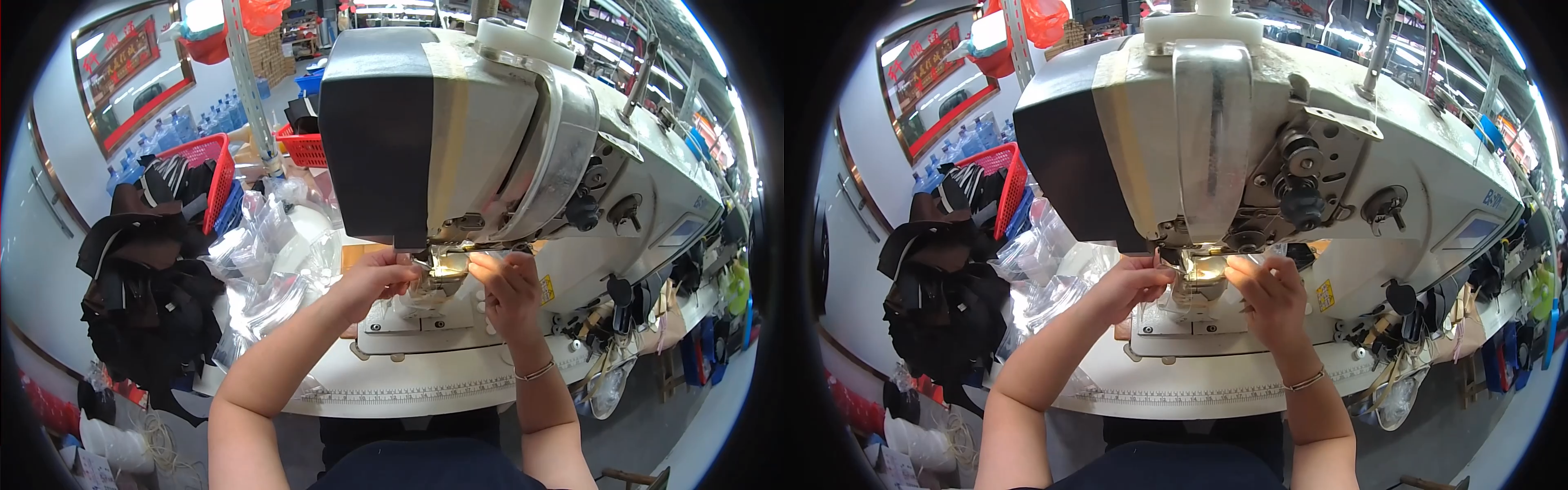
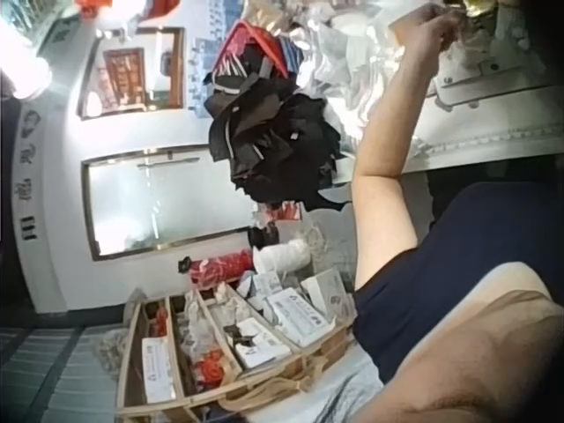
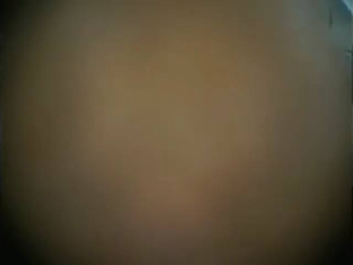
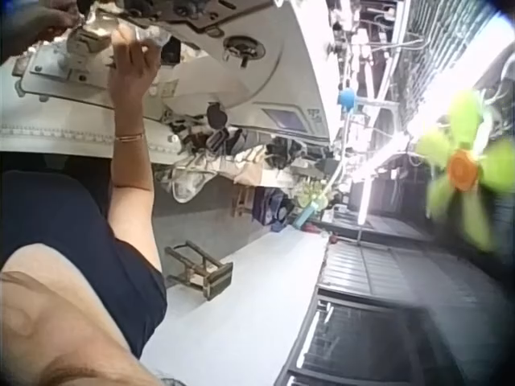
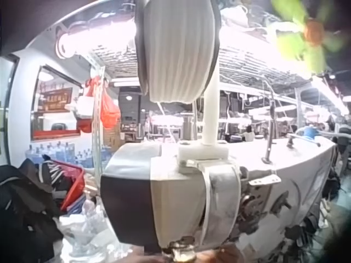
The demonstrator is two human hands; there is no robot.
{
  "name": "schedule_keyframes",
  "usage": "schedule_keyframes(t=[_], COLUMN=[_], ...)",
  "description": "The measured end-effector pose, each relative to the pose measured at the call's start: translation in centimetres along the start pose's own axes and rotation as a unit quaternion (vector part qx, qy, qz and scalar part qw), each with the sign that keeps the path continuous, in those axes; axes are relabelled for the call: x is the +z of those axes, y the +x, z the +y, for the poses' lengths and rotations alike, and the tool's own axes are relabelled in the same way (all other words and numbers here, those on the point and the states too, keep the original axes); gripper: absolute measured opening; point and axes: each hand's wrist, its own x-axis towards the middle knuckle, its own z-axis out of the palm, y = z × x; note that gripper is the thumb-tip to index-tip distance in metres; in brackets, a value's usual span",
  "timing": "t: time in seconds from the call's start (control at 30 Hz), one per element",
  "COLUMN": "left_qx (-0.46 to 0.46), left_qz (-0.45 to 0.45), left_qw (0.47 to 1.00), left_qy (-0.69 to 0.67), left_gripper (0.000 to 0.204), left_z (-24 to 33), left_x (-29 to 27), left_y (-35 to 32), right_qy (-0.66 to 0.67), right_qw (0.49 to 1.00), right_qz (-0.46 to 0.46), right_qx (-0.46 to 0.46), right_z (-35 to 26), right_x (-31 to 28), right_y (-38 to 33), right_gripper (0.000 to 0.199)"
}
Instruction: Stitch small circular components onto a base material using an industrial sewing machine.
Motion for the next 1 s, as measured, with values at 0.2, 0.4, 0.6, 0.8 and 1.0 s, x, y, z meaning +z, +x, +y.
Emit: schedule_keyframes(t=[0.2,0.4,0.6,0.8,1.0], left_qx=[0.001,0.049,0.023,0.026,0.051], left_qz=[0.028,0.003,-0.077,0.004,0.012], left_qw=[1.000,0.985,0.995,1.000,0.996], left_qy=[-0.011,0.164,0.065,0.006,-0.073], left_gripper=[0.015,0.027,0.016,0.010,0.010], left_z=[-0.7,0.3,2.1,-0.1,-1.4], left_x=[0.7,1.0,-1.2,0.8,1.3], left_y=[-0.7,-1.1,1.2,-1.1,-0.4], right_qy=[0.049,0.036,0.383,0.615,0.586], right_qw=[0.996,0.999,0.830,0.600,0.611], right_qz=[-0.051,0.000,-0.048,-0.081,-0.135], right_qx=[0.054,0.034,0.404,0.505,0.514], right_z=[1.8,2.7,-5.4,-4.8,-1.4], right_x=[1.2,2.7,1.8,-0.4,-0.9], right_y=[-0.2,-0.7,-4.7,-3.6,-3.7], right_gripper=[0.033,0.023,0.014,0.019,0.014])
